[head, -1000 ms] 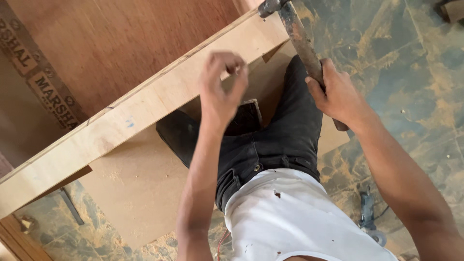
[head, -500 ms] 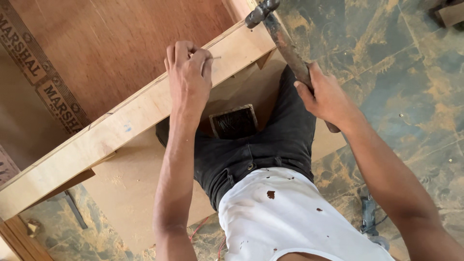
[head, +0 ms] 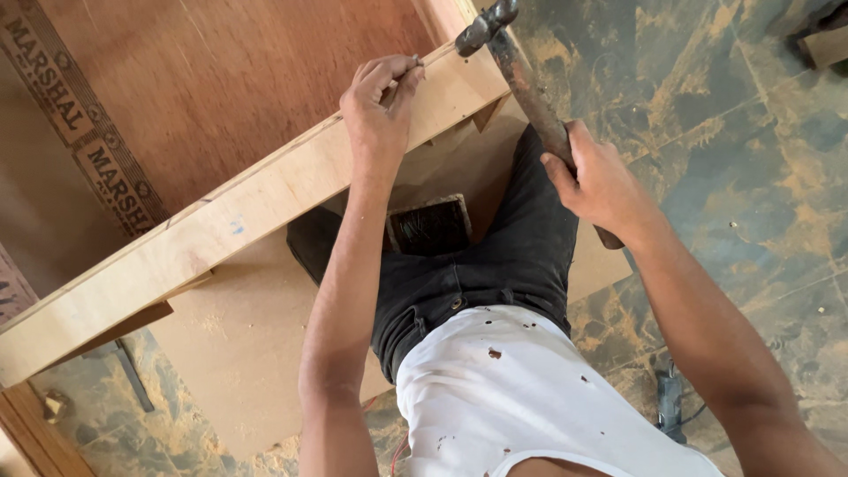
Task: The person applies glue from a container to the edges of wooden planks using their finger and then uses a hammer to nail the planks together to form a box structure.
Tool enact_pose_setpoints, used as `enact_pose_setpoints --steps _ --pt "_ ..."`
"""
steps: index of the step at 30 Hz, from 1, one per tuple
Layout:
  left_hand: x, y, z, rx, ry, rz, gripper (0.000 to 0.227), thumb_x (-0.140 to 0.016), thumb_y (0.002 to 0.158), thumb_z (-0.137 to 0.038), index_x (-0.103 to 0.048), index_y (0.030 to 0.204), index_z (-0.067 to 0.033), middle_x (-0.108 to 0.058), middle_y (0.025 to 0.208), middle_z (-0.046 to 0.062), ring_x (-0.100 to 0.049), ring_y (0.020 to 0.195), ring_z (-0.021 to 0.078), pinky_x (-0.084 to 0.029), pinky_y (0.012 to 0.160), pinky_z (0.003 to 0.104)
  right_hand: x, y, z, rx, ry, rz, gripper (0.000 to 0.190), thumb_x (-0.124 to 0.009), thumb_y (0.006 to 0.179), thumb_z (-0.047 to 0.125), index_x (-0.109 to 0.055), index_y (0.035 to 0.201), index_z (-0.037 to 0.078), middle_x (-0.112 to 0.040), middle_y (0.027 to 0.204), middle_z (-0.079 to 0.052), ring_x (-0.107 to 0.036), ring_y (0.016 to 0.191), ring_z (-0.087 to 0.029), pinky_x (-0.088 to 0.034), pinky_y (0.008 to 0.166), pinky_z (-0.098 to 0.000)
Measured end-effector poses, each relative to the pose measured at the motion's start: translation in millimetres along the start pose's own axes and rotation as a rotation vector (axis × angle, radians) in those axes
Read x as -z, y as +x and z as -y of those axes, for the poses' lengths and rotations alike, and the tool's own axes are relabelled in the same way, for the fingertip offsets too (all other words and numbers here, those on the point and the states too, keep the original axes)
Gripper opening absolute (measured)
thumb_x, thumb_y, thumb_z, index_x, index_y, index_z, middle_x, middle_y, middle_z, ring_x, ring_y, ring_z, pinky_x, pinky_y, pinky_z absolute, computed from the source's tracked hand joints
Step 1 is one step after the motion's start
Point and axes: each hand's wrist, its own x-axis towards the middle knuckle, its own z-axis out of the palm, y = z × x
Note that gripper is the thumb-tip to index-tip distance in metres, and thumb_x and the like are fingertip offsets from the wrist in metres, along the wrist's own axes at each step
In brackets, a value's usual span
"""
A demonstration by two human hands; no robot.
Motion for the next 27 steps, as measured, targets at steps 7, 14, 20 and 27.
enact_pose_setpoints --steps 7,14,20,27 --pt "-3 0 5 -0.055 0.0 -0.006 0.01 -0.08 0.092 -0.004 -0.077 0.101 -0.0016 -0.077 0.102 0.006 -0.069 0.097 0.0181 -0.057 0.081 0.031 0 -2 -4 0.006 -0.003 -0.002 0.029 -0.064 0.101 0.02 -0.051 0.112 -0.003 -0.065 0.073 -0.025 -0.068 0.066 -0.042 -0.048 0.059 -0.0512" --pt "0 0 1 -0.101 0.012 -0.006 0.01 -0.079 0.091 -0.002 -0.076 0.1 -0.0011 -0.076 0.102 0.007 -0.069 0.096 0.019 -0.057 0.079 0.031 15 0 6 0.067 -0.02 -0.014 0.03 -0.066 0.101 0.021 -0.055 0.114 -0.003 -0.061 0.066 -0.023 -0.063 0.056 -0.037 -0.046 0.054 -0.0484" --pt "-2 0 -3 -0.104 0.038 -0.015 0.009 -0.079 0.088 0.0 -0.075 0.097 -0.0016 -0.075 0.099 0.006 -0.069 0.095 0.019 -0.059 0.079 0.029 70 3 46 0.156 -0.172 0.1 0.028 -0.062 0.104 0.024 -0.055 0.101 -0.003 -0.062 0.06 -0.013 -0.06 0.046 -0.021 -0.046 0.038 -0.0347" --pt "-1 0 -2 -0.078 0.031 0.033 0.009 -0.078 0.09 -0.001 -0.075 0.099 -0.0017 -0.075 0.101 0.007 -0.069 0.098 0.0202 -0.059 0.082 0.03 104 1 93 0.284 -0.311 0.116 0.027 -0.061 0.104 0.02 -0.051 0.107 -0.005 -0.059 0.056 -0.011 -0.061 0.044 -0.022 -0.045 0.035 -0.0356"
